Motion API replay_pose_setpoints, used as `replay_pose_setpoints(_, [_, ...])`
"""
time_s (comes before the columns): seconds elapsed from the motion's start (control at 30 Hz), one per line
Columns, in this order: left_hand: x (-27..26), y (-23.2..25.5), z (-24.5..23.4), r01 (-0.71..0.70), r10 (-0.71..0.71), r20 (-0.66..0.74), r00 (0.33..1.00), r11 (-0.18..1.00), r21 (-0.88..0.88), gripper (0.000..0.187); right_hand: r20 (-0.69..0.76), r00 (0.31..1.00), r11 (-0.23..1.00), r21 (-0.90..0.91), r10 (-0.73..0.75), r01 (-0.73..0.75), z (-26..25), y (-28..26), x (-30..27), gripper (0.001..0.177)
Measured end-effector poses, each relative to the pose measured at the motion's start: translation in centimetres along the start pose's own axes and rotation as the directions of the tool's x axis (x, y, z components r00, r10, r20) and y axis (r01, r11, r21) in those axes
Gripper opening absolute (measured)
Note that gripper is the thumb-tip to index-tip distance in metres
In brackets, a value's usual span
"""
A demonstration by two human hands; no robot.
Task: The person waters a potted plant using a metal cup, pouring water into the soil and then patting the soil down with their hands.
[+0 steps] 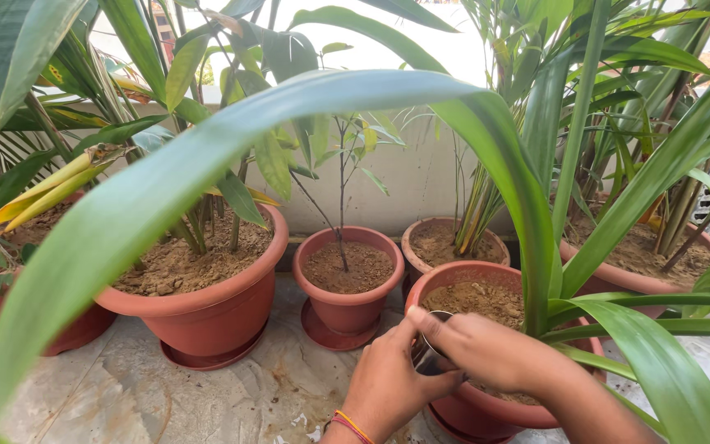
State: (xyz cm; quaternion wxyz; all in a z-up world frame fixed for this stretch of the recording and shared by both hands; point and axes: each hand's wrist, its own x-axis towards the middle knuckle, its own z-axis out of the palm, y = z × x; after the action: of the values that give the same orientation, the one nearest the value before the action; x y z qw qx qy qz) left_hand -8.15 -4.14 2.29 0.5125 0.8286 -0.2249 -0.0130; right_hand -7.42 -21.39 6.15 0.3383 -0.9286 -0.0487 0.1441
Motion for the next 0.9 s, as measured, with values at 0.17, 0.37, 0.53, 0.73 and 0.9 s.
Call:
replay_pose_setpoints(0.17, [0.4,-0.8,-0.2,-0.021,0.021,-0.1,0.995,1.0,0.0,0.061,-0.439,0.879,0.976,0.023,-0.186,0.218,-2.0,1.0,-0.3,0.037])
replay_pose_setpoints(0.37, [0.7,-1.4,-0.3,-0.005,-0.008,-0.119,0.993,0.994,-0.109,0.057,-0.671,0.722,0.954,-0.294,-0.17,-0.048,-2.0,3.5,0.1,0.022])
replay_pose_setpoints(0.53, [0.7,-1.2,-0.2,-0.045,0.026,-0.116,0.993,0.985,-0.167,0.057,-0.583,0.779,0.934,-0.356,-0.23,0.009,0.5,6.6,0.7,0.04])
replay_pose_setpoints(0.73, [0.5,-1.2,0.1,-0.073,0.058,-0.095,0.994,0.985,-0.159,0.06,-0.576,0.765,0.955,-0.23,-0.288,0.186,1.2,8.5,0.4,0.035])
replay_pose_setpoints(0.9, [0.4,-1.1,0.7,-0.092,0.079,-0.085,0.993,0.983,-0.158,0.06,-0.609,0.746,0.955,-0.073,-0.27,0.287,0.9,7.2,-0.9,0.028])
